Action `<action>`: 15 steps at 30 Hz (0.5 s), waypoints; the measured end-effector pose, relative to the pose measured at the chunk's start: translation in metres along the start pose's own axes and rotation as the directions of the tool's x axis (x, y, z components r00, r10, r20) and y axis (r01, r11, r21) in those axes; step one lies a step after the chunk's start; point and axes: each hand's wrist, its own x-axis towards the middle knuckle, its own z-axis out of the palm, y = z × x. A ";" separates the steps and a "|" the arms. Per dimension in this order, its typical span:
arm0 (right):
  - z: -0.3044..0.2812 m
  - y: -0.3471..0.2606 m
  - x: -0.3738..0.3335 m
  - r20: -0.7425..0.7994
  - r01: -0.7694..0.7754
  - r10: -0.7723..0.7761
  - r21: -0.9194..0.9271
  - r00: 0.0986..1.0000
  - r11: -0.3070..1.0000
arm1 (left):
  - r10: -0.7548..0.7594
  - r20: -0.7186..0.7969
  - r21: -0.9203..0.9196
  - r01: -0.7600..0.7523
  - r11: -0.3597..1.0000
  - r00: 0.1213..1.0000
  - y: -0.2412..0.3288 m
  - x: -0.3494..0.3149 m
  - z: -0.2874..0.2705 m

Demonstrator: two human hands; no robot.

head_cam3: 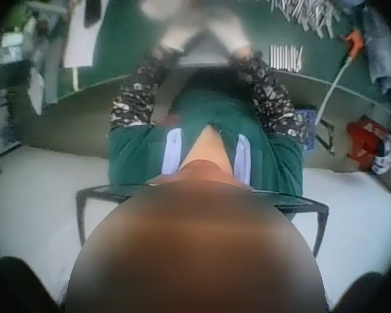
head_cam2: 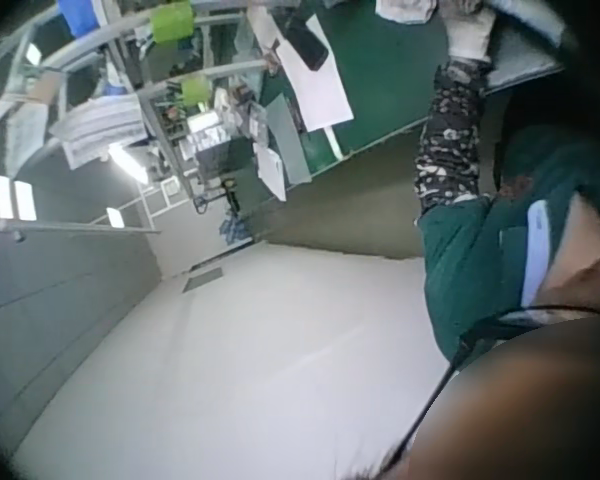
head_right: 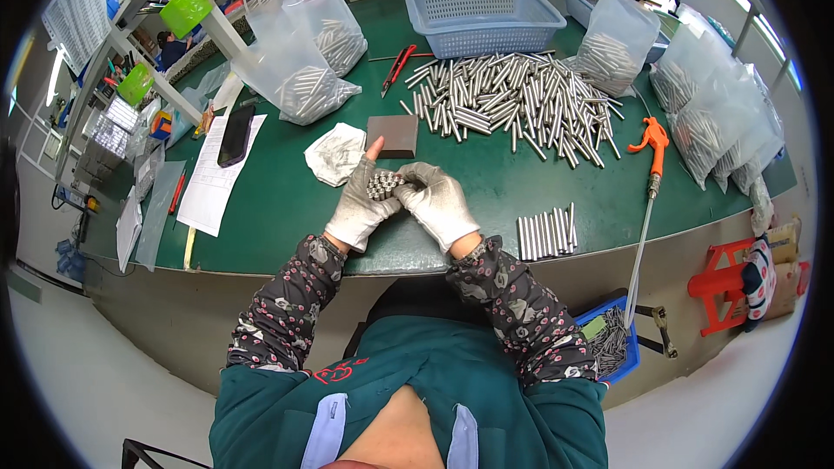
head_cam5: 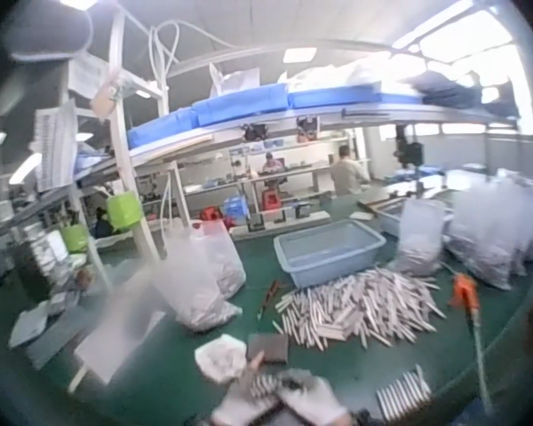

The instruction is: Arranging and aligning small metal pins on a workbench and bundling them with rubber bands.

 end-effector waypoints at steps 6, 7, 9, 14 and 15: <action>-0.001 0.002 0.000 -0.001 0.011 -0.011 -0.020 1.000 1.000 | 0.023 -0.006 0.047 -0.023 0.999 1.000 0.003 -0.001 0.000; -0.001 0.003 0.000 -0.004 0.015 -0.015 -0.023 1.000 1.000 | 0.026 -0.006 0.043 -0.026 0.999 1.000 0.003 -0.001 0.000; -0.001 0.004 0.000 -0.006 0.018 -0.018 -0.024 1.000 1.000 | 0.047 -0.011 0.069 -0.046 0.997 0.999 0.004 -0.001 0.000; 0.001 0.006 0.000 -0.072 0.073 -0.076 -0.041 0.995 0.996 | -0.002 0.005 0.002 0.002 1.000 1.000 -0.001 0.000 0.000; 0.001 0.006 0.000 -0.072 0.073 -0.076 -0.041 0.994 0.996 | 0.006 -0.007 0.025 -0.005 1.000 1.000 -0.003 0.001 0.001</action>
